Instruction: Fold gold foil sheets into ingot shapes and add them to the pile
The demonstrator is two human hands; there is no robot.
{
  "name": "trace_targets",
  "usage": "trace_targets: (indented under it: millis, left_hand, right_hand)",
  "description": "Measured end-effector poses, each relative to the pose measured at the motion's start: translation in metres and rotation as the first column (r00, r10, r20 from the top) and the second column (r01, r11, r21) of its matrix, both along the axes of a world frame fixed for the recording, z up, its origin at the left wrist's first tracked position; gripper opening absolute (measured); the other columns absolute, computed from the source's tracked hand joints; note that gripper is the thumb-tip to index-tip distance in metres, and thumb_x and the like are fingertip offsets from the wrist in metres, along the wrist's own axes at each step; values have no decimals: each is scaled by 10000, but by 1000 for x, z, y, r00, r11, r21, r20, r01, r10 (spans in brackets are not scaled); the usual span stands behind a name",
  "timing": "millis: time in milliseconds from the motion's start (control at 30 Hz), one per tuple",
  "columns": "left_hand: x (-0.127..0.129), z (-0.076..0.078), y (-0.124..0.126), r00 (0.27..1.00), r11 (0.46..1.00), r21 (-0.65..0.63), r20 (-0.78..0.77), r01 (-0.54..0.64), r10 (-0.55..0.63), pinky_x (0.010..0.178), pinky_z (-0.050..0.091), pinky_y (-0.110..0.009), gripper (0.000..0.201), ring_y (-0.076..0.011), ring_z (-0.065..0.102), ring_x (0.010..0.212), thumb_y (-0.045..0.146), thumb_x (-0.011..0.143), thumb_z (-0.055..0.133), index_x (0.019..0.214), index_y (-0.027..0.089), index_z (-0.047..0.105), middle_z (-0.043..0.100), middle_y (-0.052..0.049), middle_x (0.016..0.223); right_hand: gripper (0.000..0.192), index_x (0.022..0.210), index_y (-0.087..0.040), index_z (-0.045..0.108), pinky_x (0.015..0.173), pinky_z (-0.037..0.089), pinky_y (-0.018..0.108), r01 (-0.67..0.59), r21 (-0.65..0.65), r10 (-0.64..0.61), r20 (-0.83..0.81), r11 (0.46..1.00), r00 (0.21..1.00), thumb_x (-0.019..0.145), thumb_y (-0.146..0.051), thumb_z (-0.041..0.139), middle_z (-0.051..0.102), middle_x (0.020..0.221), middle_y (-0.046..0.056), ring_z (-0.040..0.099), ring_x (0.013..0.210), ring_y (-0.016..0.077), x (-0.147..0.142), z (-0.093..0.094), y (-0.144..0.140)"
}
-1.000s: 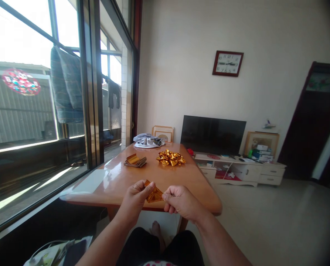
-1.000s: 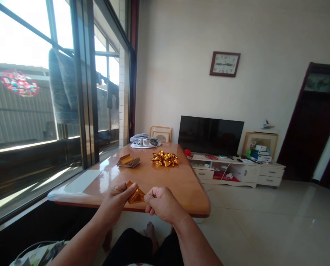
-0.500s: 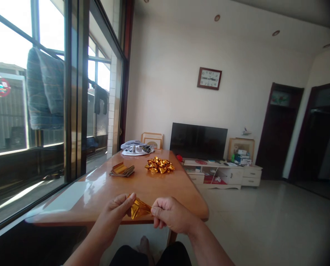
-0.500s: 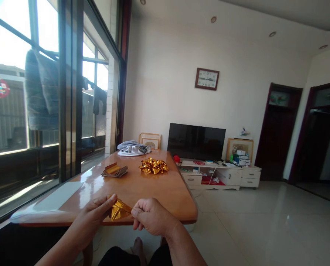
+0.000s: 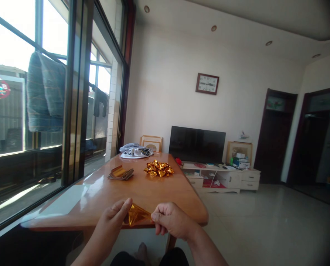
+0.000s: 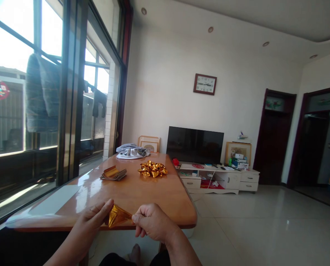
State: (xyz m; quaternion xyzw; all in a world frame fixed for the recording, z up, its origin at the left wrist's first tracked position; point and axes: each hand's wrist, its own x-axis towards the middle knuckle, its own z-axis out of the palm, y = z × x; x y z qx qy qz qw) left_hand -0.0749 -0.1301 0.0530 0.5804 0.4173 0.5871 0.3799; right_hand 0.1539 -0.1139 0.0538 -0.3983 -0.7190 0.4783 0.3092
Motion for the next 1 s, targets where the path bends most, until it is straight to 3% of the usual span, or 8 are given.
trace_targets:
  millis: [133,200,300,400,567,833,1000]
  left_hand:
    - [-1,0,-3,999,999,9,26,-45,45,578,356,-239,490,-138,443,598,598,852,651,612,183,550,502,23,596]
    - [1,-2,-5,998,999,8,29,-47,47,574,358,-242,480,-142,454,599,593,840,666,616,179,570,521,17,600]
    - [6,-7,-4,1000,1000,-3,12,-28,28,568,364,-246,472,-145,465,593,582,836,674,612,176,592,534,9,595]
    - [12,-14,-3,999,1000,-3,-16,-28,28,572,361,-242,458,-138,468,598,566,853,665,629,169,619,540,9,605]
    - [16,-15,-5,1000,1000,-8,-21,15,-15,584,378,-241,434,-134,474,612,534,867,663,645,162,638,542,9,615]
    - [21,-10,-10,955,968,-50,182,248,-235,648,451,-247,317,-146,564,687,456,803,771,829,156,670,653,-17,743]
    - [21,-8,-12,941,961,-73,233,268,-245,653,460,-245,296,-143,571,680,429,843,733,793,149,652,657,-22,728]
  right_hand:
    - [359,798,-173,593,557,387,230,133,9,-133,-29,991,991,891,-520,603,640,627,-2,526,548,116,6,-11,7]
    - [414,829,-177,598,592,406,246,220,74,-214,-77,973,974,897,-585,587,659,707,11,556,621,135,4,-10,8]
    - [440,867,-177,634,655,428,258,192,203,-175,-98,960,980,896,-616,600,663,805,17,570,733,155,-6,-1,5]
    - [399,903,-178,664,635,422,255,129,204,-122,-46,971,991,881,-576,646,656,802,8,559,721,153,-21,4,-1]
    - [315,786,-173,646,607,385,250,112,217,-115,1,970,993,895,-469,649,613,720,-12,514,670,136,-33,3,-7]
    - [372,752,-181,580,560,347,238,106,212,-91,-80,972,993,908,-516,626,512,669,-33,437,628,122,-24,-6,-5]
    - [359,782,-171,605,592,371,235,84,211,-65,-97,974,993,915,-503,624,530,698,-29,447,653,121,-24,-9,-4]
